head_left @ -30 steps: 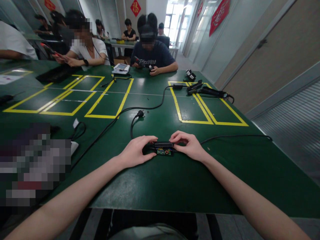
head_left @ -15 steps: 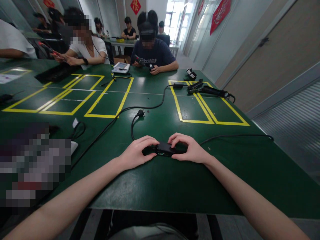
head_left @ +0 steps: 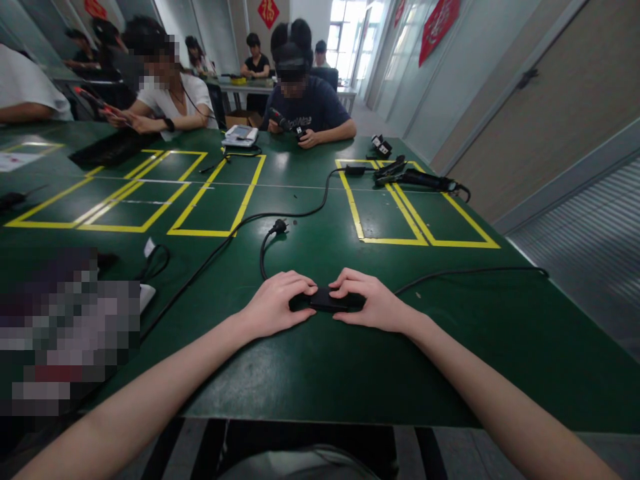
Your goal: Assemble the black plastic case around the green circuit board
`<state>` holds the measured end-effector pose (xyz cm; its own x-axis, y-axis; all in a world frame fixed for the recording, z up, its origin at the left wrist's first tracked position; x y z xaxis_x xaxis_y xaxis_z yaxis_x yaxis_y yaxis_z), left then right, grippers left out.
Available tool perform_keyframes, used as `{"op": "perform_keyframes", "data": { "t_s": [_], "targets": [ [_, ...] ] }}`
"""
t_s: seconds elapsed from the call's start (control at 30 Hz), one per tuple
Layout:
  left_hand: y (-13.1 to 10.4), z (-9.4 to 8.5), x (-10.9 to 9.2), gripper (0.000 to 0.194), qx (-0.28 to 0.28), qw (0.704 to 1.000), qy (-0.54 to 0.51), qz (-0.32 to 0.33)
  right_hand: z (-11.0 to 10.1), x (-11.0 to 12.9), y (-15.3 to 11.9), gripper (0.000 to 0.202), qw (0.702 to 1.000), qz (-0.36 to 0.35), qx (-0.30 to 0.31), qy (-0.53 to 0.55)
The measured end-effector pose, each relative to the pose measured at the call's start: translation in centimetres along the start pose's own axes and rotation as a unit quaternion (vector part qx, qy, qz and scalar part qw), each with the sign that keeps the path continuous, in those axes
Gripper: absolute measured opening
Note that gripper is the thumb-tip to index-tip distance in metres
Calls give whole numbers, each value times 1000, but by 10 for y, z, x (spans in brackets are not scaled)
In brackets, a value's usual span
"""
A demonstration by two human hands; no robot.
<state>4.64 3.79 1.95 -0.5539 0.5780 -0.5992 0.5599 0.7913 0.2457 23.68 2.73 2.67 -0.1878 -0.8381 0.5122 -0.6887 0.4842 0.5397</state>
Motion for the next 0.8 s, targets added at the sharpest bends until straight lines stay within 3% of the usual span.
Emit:
{"op": "perform_keyframes", "data": {
  "t_s": [0.33, 0.53, 0.8],
  "targets": [
    [6, 2, -5, 26, 5, 997, 77, -16, 12, 4, 6, 21, 975, -53, 70, -205],
    [5, 2, -10, 29, -2, 988, 148, 49, 12, 13, 7, 29, 960, -87, 94, -250],
    [1, -2, -17, 37, -39, 985, 142, 88, 11, 20, 9, 32, 954, -113, 78, -268]
  ]
}}
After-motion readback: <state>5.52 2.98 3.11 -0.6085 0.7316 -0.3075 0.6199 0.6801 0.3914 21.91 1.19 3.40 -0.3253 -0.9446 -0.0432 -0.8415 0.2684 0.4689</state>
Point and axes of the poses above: each hand's wrist, its own y-axis towards the middle knuckle, its own z-axis out of the palm, x = y × z, the point moved 6 cm from there along y, towards the middle knuckle, and after that the axes turned 15 degrees about -z, right-handed, at the moved point
